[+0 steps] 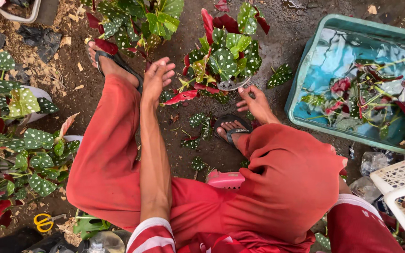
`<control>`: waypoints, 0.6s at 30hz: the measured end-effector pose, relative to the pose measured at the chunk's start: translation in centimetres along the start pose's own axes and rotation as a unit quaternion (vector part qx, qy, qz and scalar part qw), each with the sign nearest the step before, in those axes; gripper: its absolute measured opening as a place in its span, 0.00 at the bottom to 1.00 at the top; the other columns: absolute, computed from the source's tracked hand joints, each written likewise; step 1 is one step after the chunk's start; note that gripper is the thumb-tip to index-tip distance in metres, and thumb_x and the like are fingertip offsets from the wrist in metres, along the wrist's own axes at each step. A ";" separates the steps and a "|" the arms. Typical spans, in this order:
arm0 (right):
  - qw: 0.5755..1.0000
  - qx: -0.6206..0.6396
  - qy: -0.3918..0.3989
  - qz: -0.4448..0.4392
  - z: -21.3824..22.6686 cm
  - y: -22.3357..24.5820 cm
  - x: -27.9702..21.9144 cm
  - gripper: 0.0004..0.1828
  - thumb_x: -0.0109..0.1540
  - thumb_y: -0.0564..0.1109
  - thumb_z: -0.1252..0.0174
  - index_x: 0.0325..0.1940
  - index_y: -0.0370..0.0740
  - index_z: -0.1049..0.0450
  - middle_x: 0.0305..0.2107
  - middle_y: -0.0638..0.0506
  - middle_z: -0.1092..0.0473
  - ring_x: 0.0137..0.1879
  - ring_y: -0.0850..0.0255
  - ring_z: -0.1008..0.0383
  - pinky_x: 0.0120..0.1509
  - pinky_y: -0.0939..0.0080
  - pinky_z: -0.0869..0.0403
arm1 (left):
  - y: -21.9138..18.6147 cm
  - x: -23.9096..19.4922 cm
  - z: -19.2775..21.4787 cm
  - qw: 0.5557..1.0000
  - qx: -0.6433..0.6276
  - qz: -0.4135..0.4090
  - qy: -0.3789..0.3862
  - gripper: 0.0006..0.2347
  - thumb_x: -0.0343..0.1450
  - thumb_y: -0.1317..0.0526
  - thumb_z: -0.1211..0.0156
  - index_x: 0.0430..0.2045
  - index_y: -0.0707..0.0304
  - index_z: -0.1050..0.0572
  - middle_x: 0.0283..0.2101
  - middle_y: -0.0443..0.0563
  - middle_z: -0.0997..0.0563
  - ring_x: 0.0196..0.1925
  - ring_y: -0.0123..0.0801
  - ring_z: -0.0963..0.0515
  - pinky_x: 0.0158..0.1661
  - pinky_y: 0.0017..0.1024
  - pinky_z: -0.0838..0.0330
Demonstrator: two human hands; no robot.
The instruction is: The person sits on the ground and prepares plant cuttings by removing leaves and stems, then places them into a water-filled tray. The person also handles small plastic cups and bags, likely for packaging the cuttings.
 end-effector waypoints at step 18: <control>0.995 -0.090 -0.048 0.007 4.6 2.9 6.4 0.21 0.61 0.43 0.36 0.43 0.43 0.45 0.35 0.46 0.28 0.36 0.57 0.22 0.35 0.59 0.24 | 10.2 -1.8 -8.3 0.986 0.007 0.137 0.091 0.36 0.74 0.34 0.72 0.70 0.62 0.45 0.70 0.68 0.36 0.72 0.56 0.34 0.68 0.48 0.40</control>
Point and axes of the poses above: each hand's wrist, its own x-axis towards the middle knuckle, its own z-axis out of the back of the hand, y = z × x, the point moved 9 cm from there along x, towards the middle knuckle
